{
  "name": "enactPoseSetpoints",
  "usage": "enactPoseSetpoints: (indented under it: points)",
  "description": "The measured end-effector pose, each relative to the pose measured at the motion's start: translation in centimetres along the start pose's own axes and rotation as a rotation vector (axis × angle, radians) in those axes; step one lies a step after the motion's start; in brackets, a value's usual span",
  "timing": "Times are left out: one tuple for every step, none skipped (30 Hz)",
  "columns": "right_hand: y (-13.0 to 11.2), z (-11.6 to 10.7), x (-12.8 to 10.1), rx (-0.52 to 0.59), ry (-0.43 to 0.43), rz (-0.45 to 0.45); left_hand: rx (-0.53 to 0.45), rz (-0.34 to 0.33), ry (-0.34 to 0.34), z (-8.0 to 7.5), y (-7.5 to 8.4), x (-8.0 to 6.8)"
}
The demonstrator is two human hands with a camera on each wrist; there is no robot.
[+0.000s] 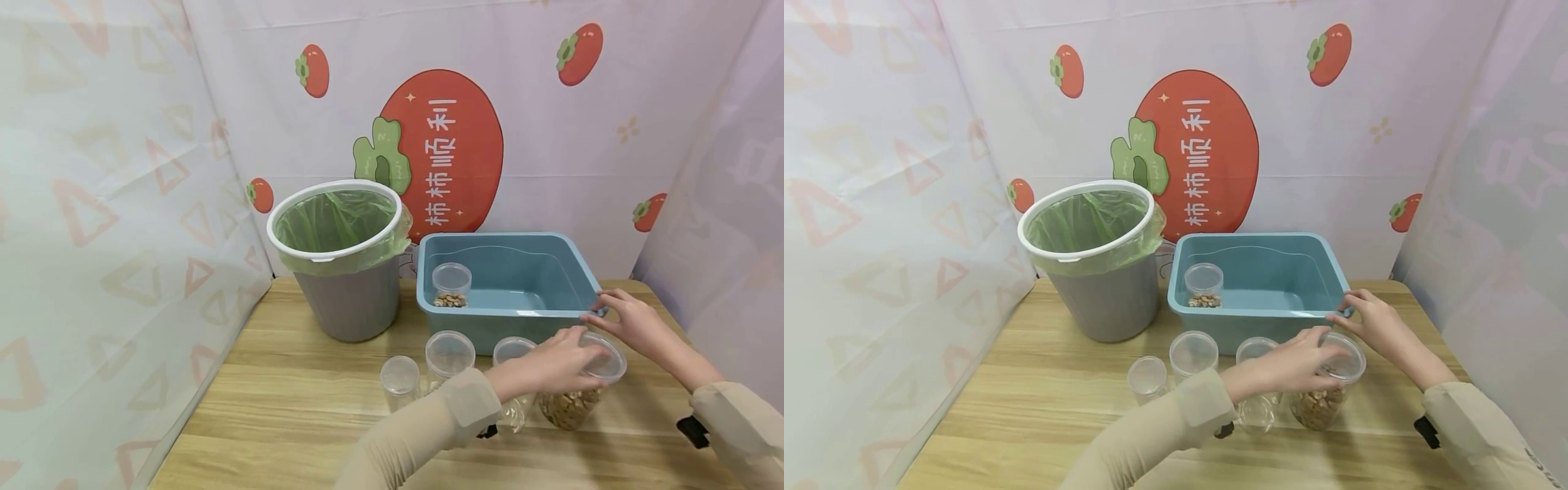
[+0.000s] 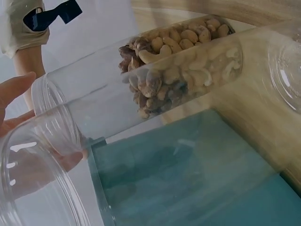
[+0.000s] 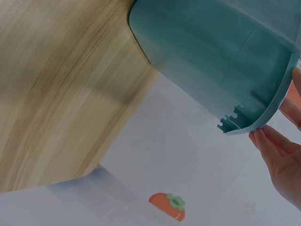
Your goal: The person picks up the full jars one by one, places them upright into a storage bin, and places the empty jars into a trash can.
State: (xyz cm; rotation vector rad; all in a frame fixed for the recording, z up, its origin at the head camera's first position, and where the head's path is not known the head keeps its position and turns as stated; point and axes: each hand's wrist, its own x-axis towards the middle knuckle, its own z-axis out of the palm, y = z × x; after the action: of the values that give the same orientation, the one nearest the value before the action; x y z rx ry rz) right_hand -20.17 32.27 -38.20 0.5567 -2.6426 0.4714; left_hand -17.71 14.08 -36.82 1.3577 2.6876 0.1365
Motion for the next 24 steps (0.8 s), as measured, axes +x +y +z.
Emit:
enactPoseSetpoints:
  points:
    - [-0.01,0.01,0.01,-0.003,0.002,-0.001,0.001,-0.008,0.008,0.06,0.09,0.03]
    - [0.0,0.02,0.01,-0.003,0.0,-0.002,0.003,-0.019,0.012,0.12,0.2,0.07]
    - [0.0,0.0,0.01,-0.002,-0.003,-0.001,0.004,-0.028,0.019,0.16,0.29,0.13]
    - [-0.01,0.0,0.02,-0.001,-0.005,-0.001,0.008,-0.037,0.028,0.18,0.38,0.14]
    - [0.0,-0.02,0.01,-0.002,-0.004,-0.002,0.012,-0.047,0.037,0.23,0.47,0.16]
    - [-0.01,-0.02,0.0,-0.003,-0.003,-0.002,0.022,-0.056,0.046,0.28,0.56,0.2]
    - [-0.01,-0.03,-0.01,-0.004,-0.004,0.0,0.033,-0.063,0.056,0.32,0.65,0.26]
    - [-0.02,-0.03,-0.01,-0.004,-0.002,0.0,0.042,-0.072,0.065,0.34,0.73,0.3]
    - [-0.02,-0.02,0.0,-0.004,-0.002,0.001,0.051,-0.079,0.076,0.36,0.8,0.32]
    - [-0.01,-0.01,0.0,-0.003,-0.002,0.002,0.061,-0.086,0.083,0.37,0.87,0.34]
    - [-0.01,-0.01,0.01,-0.002,-0.003,0.004,0.067,-0.092,0.089,0.39,0.93,0.39]
    - [-0.01,0.01,0.0,-0.003,-0.003,0.005,0.074,-0.096,0.095,0.39,0.97,0.43]
    - [0.0,0.03,0.0,-0.003,-0.002,0.006,0.072,-0.1,0.102,0.4,1.01,0.43]
    - [0.0,0.03,0.01,-0.001,-0.001,0.005,0.066,-0.105,0.104,0.39,1.02,0.44]
    - [0.0,0.03,0.01,-0.002,0.0,0.002,0.062,-0.108,0.106,0.38,1.01,0.46]
    - [-0.01,0.03,0.02,-0.001,0.002,-0.001,0.053,-0.112,0.107,0.38,1.0,0.46]
    - [0.0,0.04,0.03,-0.002,0.007,-0.008,0.044,-0.114,0.11,0.36,0.96,0.46]
    - [0.01,0.05,0.03,-0.005,0.014,-0.013,0.033,-0.118,0.112,0.35,0.93,0.45]
    - [0.02,0.05,0.05,-0.005,0.018,-0.021,0.023,-0.121,0.113,0.33,0.88,0.45]
    - [0.05,0.07,0.06,-0.003,0.022,-0.026,0.018,-0.125,0.113,0.3,0.85,0.47]
    - [0.08,0.1,0.06,-0.005,0.027,-0.032,0.014,-0.128,0.114,0.3,0.83,0.48]
    - [0.1,0.11,0.07,-0.006,0.032,-0.036,0.008,-0.131,0.117,0.29,0.81,0.47]
    - [0.12,0.12,0.05,-0.009,0.037,-0.038,0.006,-0.133,0.122,0.28,0.8,0.5]
    - [0.13,0.13,0.04,-0.009,0.039,-0.039,0.004,-0.136,0.126,0.29,0.8,0.52]
